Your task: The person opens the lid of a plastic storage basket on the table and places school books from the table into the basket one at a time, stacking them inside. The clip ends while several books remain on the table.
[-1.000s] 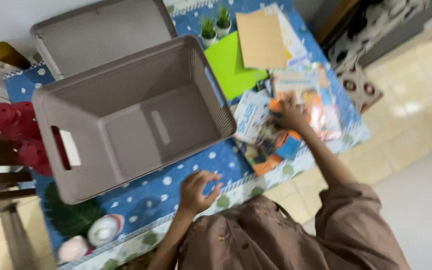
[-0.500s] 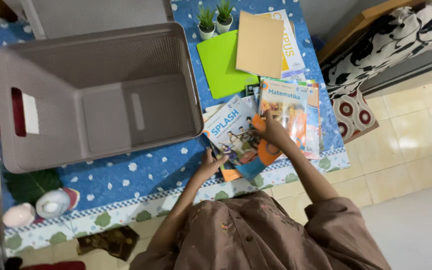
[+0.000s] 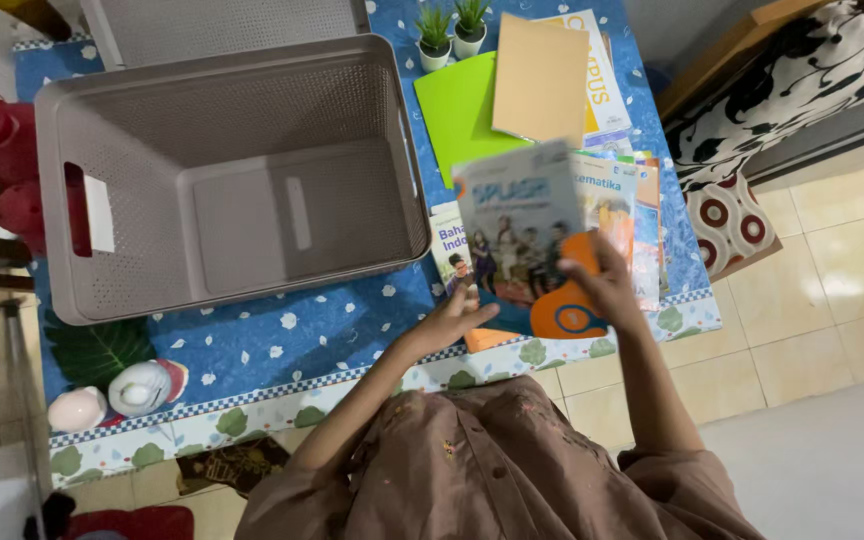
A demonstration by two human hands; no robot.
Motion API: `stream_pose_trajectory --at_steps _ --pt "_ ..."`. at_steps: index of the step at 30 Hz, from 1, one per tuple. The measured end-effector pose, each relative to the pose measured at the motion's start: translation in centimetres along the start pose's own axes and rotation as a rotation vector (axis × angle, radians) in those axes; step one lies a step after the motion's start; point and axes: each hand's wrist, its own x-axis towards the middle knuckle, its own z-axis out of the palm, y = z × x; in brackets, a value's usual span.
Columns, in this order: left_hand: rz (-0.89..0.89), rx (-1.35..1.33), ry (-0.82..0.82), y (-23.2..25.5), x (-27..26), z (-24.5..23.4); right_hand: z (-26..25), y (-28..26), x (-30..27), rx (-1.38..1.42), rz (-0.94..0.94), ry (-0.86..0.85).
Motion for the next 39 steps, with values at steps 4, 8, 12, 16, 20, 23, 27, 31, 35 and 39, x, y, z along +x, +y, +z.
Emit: stream_pose_trajectory --at_steps 4,8,12,16,20,23,27,31,35,39 --pt "0.379 -0.001 0.149 7.6 -4.0 0.3 -1.0 -2.9 -2.3 0.301 -0.104 0.2" --pt "0.646 -0.178 0.201 12.4 -8.8 0.5 1.2 -6.5 -3.0 0.435 -0.034 0.265" --pt "0.761 -0.22 0.262 13.9 -10.7 -0.8 5.2 -9.6 -1.9 0.486 0.089 0.174" --pt "0.635 -0.299 0.295 11.8 -11.3 -3.1 7.7 -12.2 -1.3 0.485 0.13 0.132" --pt "0.724 -0.435 0.381 7.2 -12.7 -5.0 8.9 -15.3 -0.4 0.215 -0.146 -0.019" --pt "0.88 -0.522 0.628 4.8 -14.7 -6.0 9.1 -18.1 -0.5 -0.152 -0.468 -0.132" --pt "1.047 -0.604 0.815 5.4 -18.2 -6.6 11.3 -19.6 -0.6 -0.246 -0.518 -0.266" --pt "1.334 -0.348 0.774 10.2 -18.7 -4.4 13.5 -20.2 -0.5 -0.428 -0.554 -0.028" --pt "1.237 0.13 0.727 13.2 -20.7 -2.1 15.5 -20.1 -0.8 -0.194 -0.731 -0.342" --pt "1.119 0.585 0.746 14.3 -22.1 -0.7 17.5 -18.0 -1.1 -0.176 -0.739 -0.67"
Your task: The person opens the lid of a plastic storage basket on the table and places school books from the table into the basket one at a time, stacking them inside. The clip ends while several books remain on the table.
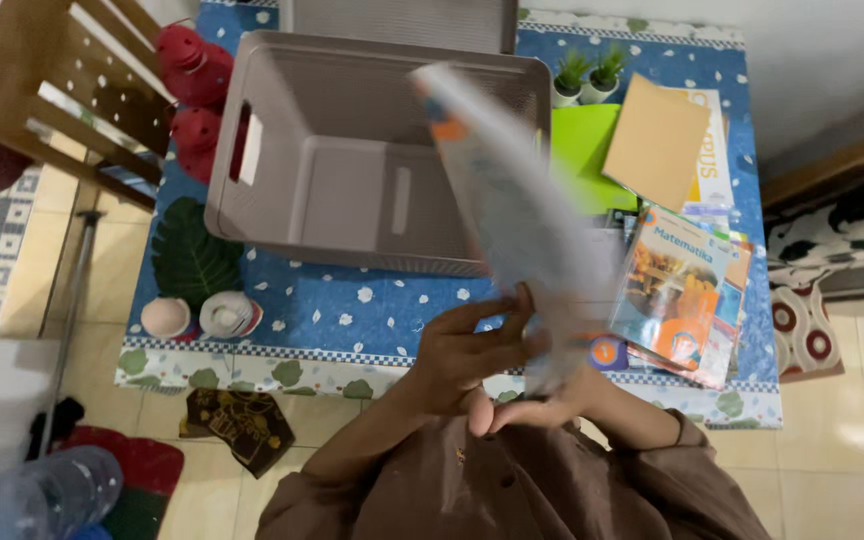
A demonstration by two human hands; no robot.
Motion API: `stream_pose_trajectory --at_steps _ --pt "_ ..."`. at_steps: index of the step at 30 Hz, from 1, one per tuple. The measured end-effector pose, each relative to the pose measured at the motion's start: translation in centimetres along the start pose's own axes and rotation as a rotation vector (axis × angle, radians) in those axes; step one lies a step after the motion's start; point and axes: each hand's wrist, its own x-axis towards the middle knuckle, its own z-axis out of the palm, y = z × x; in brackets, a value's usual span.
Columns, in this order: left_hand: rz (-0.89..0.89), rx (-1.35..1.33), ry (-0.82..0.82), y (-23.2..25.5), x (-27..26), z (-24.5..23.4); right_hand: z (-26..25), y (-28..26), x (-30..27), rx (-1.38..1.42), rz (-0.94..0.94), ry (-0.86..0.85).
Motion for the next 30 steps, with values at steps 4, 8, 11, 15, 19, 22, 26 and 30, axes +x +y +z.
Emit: stream_pose_trajectory --at_steps 4,8,11,15,19,22,26,30 --pt "0.156 0.253 0.121 -0.4 1.1 -0.2 0.7 1.3 -1.8 0.401 0.136 0.207" --pt "0.131 0.354 0.2 -1.1 0.9 -1.8 1.3 2.5 -2.7 0.858 0.276 0.627" --pt "-0.19 -0.133 0.281 -1.4 -0.5 -4.1 1.5 4.3 -2.2 0.971 0.282 0.823" --pt "-0.511 -0.683 0.211 -2.5 -1.4 -5.1 1.5 5.8 -1.9 1.241 0.281 0.721" --pt "-0.529 -0.681 0.244 -2.9 -2.4 -5.0 0.9 7.0 -0.3 0.995 0.497 0.617" --pt "-0.559 -0.718 0.275 -3.0 -2.9 -4.9 0.0 7.0 1.3 0.603 0.639 0.496" --pt "-0.366 -0.742 0.317 -2.6 -3.1 -4.5 -0.8 4.4 3.9 0.448 0.529 0.386" --pt "-0.217 -0.515 0.304 -3.0 -2.7 -5.6 -2.6 0.1 5.7 0.21 0.314 0.156"
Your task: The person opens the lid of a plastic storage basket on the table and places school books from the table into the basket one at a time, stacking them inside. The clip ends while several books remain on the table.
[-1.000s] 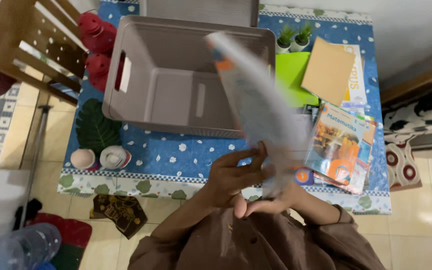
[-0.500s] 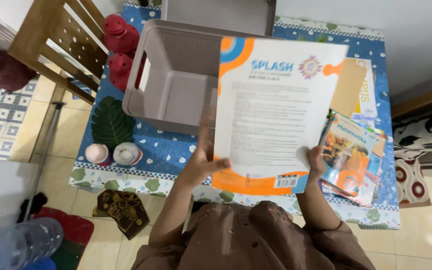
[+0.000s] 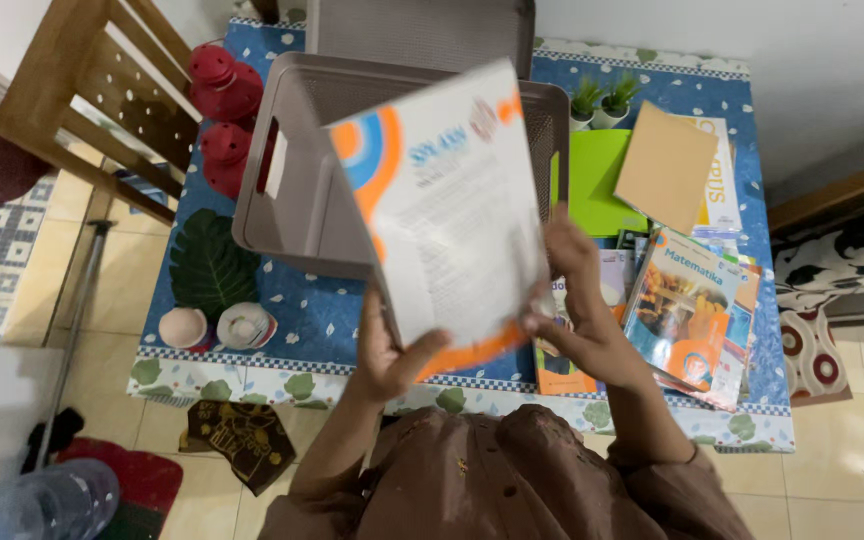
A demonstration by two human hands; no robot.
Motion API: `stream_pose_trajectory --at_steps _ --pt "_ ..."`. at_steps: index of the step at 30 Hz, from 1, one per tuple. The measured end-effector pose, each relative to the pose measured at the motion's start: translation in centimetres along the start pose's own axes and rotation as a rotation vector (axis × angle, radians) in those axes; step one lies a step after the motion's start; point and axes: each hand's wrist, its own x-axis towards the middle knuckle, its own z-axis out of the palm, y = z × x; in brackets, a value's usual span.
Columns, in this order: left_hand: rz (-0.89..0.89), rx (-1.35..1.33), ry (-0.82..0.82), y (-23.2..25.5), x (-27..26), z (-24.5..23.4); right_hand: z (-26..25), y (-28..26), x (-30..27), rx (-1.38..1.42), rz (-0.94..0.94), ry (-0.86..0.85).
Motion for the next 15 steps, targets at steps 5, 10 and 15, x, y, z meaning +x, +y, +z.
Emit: stream_pose_trajectory --at_steps 5,10,15 --pt "0.351 0.967 0.016 -2.3 4.3 -2.2 -0.5 -1.7 4.7 0.393 -0.043 -0.205" --pt "0.345 1.045 -0.082 -3.5 7.5 -0.3 2.6 0.8 9.5 0.134 0.055 0.046" --pt "0.261 1.012 -0.205 -2.9 10.1 -1.1 1.9 5.6 14.0 0.229 0.257 0.282"
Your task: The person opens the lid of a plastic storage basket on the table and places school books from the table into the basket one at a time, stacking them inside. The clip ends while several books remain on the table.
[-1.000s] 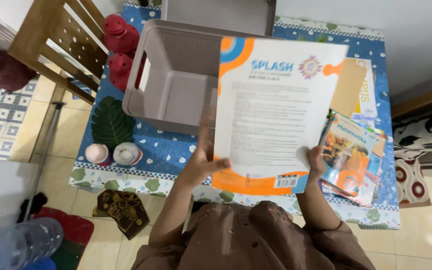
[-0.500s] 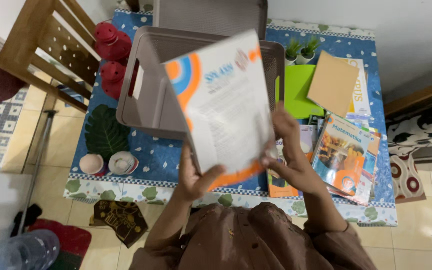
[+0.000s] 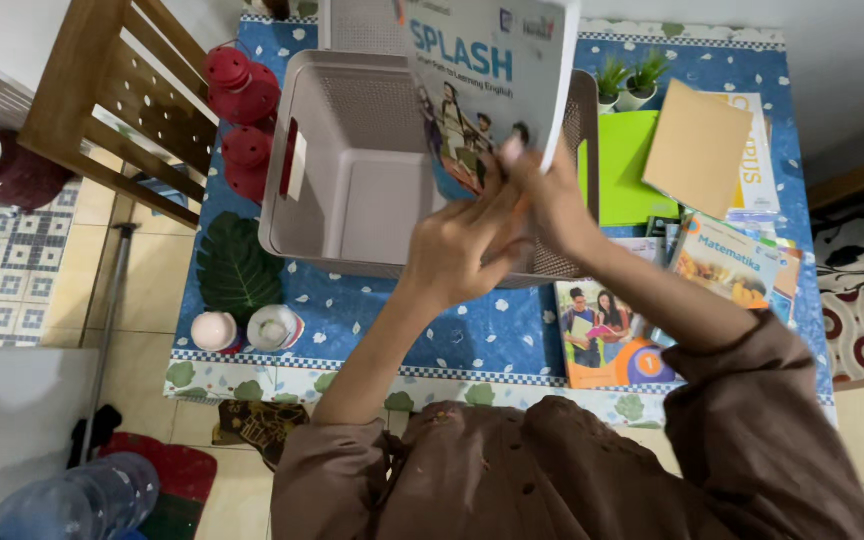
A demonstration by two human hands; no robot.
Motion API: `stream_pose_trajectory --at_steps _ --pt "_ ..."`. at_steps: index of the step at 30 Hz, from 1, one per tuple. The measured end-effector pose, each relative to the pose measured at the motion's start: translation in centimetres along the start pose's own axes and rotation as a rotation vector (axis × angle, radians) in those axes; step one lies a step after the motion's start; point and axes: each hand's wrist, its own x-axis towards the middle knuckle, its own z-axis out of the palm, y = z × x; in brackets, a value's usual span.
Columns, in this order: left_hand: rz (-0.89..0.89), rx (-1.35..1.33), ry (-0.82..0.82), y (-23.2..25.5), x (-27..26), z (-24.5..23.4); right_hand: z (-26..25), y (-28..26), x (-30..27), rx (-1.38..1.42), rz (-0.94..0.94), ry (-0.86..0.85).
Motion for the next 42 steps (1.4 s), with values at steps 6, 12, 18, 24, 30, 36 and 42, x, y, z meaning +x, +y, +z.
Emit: stream_pose_trajectory --at_steps 6,12,18,24,30,36,42 --pt "0.029 0.044 -0.141 -2.4 -2.0 -0.4 -3.9 2.0 8.1 0.001 -0.091 -0.292" --pt "-0.07 0.198 -0.032 -7.1 -6.4 -3.1 -2.8 5.8 13.4 -0.393 0.104 -0.623" --pt "-0.14 0.127 -0.366 -8.7 -7.5 -3.4 1.4 14.9 15.3 -0.615 0.318 -0.957" --pt "-0.198 0.108 -0.451 -8.7 -7.9 -3.7 2.0 23.4 15.9 -0.459 0.632 -1.086" --pt "-0.211 0.103 -0.433 -8.5 -7.9 -3.6 1.0 29.3 16.7 -1.005 0.483 -1.048" --pt "-0.215 0.093 -0.416 -8.7 -7.9 -3.7 0.0 34.4 16.3 -1.145 0.378 -1.034" --pt "-0.234 0.114 -0.416 -8.3 -7.6 -3.6 -0.7 35.9 17.6 -1.299 0.372 -1.084"
